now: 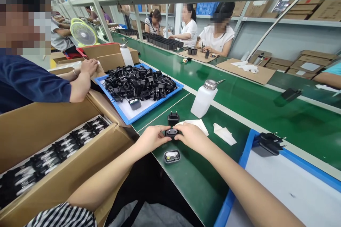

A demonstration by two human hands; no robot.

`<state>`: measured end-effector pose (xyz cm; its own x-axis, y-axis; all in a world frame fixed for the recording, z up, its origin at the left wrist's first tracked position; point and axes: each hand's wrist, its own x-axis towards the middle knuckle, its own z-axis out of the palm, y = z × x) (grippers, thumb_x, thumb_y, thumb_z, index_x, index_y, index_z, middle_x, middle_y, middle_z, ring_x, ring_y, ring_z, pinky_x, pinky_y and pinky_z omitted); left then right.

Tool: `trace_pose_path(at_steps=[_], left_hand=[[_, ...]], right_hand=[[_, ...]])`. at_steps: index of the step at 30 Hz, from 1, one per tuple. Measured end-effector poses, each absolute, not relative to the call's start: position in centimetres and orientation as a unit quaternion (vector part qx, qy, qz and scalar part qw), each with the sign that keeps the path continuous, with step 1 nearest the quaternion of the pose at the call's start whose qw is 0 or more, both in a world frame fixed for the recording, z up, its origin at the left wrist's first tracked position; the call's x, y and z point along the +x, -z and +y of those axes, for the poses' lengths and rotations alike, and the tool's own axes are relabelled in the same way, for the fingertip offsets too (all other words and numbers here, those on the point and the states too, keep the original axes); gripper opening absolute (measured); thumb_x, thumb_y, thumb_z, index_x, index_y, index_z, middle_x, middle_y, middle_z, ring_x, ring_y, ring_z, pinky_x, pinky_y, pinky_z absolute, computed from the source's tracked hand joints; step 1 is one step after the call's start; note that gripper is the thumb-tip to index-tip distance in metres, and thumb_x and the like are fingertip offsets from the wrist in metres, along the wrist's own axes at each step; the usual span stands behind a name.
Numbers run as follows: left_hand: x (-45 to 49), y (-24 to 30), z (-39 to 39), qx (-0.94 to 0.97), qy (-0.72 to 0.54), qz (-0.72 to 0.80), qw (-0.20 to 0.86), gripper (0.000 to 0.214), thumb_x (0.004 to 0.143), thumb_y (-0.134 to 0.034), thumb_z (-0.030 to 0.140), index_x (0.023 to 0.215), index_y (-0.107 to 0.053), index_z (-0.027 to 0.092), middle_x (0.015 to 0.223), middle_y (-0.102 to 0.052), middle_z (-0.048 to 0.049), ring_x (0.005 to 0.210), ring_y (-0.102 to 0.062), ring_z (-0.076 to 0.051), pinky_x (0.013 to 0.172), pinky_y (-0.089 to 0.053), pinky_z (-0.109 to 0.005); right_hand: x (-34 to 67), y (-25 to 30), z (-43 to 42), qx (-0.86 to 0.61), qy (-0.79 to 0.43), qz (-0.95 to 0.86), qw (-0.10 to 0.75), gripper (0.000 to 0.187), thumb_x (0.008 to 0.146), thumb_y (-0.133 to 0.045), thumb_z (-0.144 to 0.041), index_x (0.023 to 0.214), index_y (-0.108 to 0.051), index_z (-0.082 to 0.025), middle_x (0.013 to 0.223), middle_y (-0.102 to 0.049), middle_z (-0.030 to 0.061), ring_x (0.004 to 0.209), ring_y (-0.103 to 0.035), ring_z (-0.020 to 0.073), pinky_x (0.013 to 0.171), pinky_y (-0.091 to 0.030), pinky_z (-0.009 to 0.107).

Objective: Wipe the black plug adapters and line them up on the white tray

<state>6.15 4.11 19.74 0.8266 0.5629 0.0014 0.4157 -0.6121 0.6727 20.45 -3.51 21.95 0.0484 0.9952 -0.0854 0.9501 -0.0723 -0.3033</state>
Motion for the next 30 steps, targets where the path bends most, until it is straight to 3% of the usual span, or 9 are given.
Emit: trace_pose_path(at_steps=[4, 7, 9, 13, 17, 20, 23, 27, 30], left_hand=[[7.6, -22.8, 4.7, 0.933, 0.029, 0.289, 0.212, 0.024, 0.059, -0.061, 0.029, 0.08, -0.061, 0.017, 0.07, -0.06, -0.0051, 0.069, -0.056, -0.021, 0.059, -0.043, -0.027], [9.2, -25.2, 4.6, 0.927, 0.149, 0.292, 0.183, 0.025, 0.052, -0.067, 0.023, 0.073, -0.062, 0.012, 0.071, -0.06, -0.0099, 0.068, -0.057, -0.023, 0.056, -0.043, -0.027], [9.8, -26.1, 4.2, 0.924, 0.183, 0.287, 0.176, 0.02, 0.054, -0.065, 0.017, 0.072, -0.061, 0.009, 0.07, -0.06, -0.0114, 0.067, -0.057, -0.023, 0.056, -0.043, -0.027], [9.4, -25.1, 4.2, 0.945, 0.143, 0.243, 0.165, 0.014, 0.064, -0.054, 0.017, 0.073, -0.061, 0.009, 0.07, -0.059, -0.0123, 0.067, -0.057, -0.023, 0.053, -0.041, -0.026], [7.7, -22.5, 5.6, 0.949, 0.089, 0.178, 0.244, 0.023, 0.065, -0.053, 0.033, 0.079, -0.059, 0.016, 0.06, -0.058, -0.0035, 0.058, -0.055, -0.018, 0.046, -0.035, -0.022], [6.6, -21.0, 6.1, 0.93, 0.011, 0.171, 0.325, 0.03, 0.068, -0.05, 0.041, 0.091, -0.055, 0.022, 0.062, -0.057, 0.001, 0.061, -0.054, -0.014, 0.05, -0.035, -0.019], [6.1, -20.8, 5.6, 0.913, -0.035, 0.236, 0.331, 0.032, 0.069, -0.051, 0.039, 0.095, -0.053, 0.019, 0.069, -0.059, -0.0005, 0.066, -0.055, -0.014, 0.056, -0.038, -0.02], [7.2, -22.7, 4.9, 0.926, 0.042, 0.301, 0.225, 0.025, 0.064, -0.057, 0.033, 0.082, -0.059, 0.015, 0.073, -0.06, -0.0071, 0.071, -0.056, -0.022, 0.059, -0.041, -0.027], [9.2, -24.5, 4.8, 0.915, 0.128, 0.323, 0.207, 0.014, 0.057, -0.064, 0.018, 0.07, -0.061, 0.013, 0.069, -0.06, -0.01, 0.07, -0.056, -0.024, 0.059, -0.042, -0.028]], right_hand=[[20.1, -23.1, -2.5, -0.702, -0.135, -0.699, 0.005, 0.019, 0.068, -0.057, -0.019, 0.087, -0.058, -0.017, 0.083, -0.058, 0.0058, 0.076, -0.053, 0.0213, 0.062, -0.041, 0.028], [19.7, -23.8, -1.8, -0.7, -0.14, -0.699, -0.042, 0.011, 0.066, -0.058, -0.018, 0.077, -0.06, -0.018, 0.074, -0.059, 0.0049, 0.069, -0.054, 0.0227, 0.053, -0.038, 0.027], [19.5, -24.0, -1.6, -0.703, -0.145, -0.695, -0.055, 0.008, 0.064, -0.058, -0.016, 0.071, -0.059, -0.018, 0.07, -0.058, 0.0049, 0.065, -0.054, 0.0227, 0.05, -0.036, 0.026], [19.6, -23.8, -1.8, -0.709, -0.173, -0.683, -0.044, 0.01, 0.066, -0.052, -0.011, 0.072, -0.058, -0.017, 0.07, -0.058, 0.0056, 0.063, -0.054, 0.0211, 0.05, -0.036, 0.025], [20.4, -23.2, -2.2, -0.7, -0.208, -0.683, 0.007, 0.02, 0.068, -0.048, -0.012, 0.085, -0.058, -0.019, 0.079, -0.059, 0.0054, 0.069, -0.054, 0.0204, 0.057, -0.04, 0.027], [20.9, -22.7, -2.3, -0.696, -0.221, -0.682, 0.033, 0.021, 0.068, -0.049, -0.016, 0.086, -0.058, -0.02, 0.083, -0.059, 0.0051, 0.073, -0.054, 0.0212, 0.06, -0.041, 0.028], [21.1, -22.2, -2.3, -0.698, -0.234, -0.674, 0.066, 0.023, 0.068, -0.051, -0.021, 0.091, -0.055, -0.019, 0.087, -0.058, 0.0046, 0.077, -0.053, 0.0209, 0.064, -0.042, 0.029], [21.2, -22.0, -2.0, -0.708, -0.245, -0.657, 0.085, 0.024, 0.069, -0.053, -0.02, 0.092, -0.054, -0.017, 0.086, -0.058, 0.0043, 0.077, -0.053, 0.0189, 0.066, -0.041, 0.028], [21.3, -22.2, -1.6, -0.7, -0.248, -0.668, 0.058, 0.019, 0.067, -0.057, -0.021, 0.086, -0.056, -0.018, 0.082, -0.059, 0.0037, 0.075, -0.054, 0.0198, 0.063, -0.041, 0.027]])
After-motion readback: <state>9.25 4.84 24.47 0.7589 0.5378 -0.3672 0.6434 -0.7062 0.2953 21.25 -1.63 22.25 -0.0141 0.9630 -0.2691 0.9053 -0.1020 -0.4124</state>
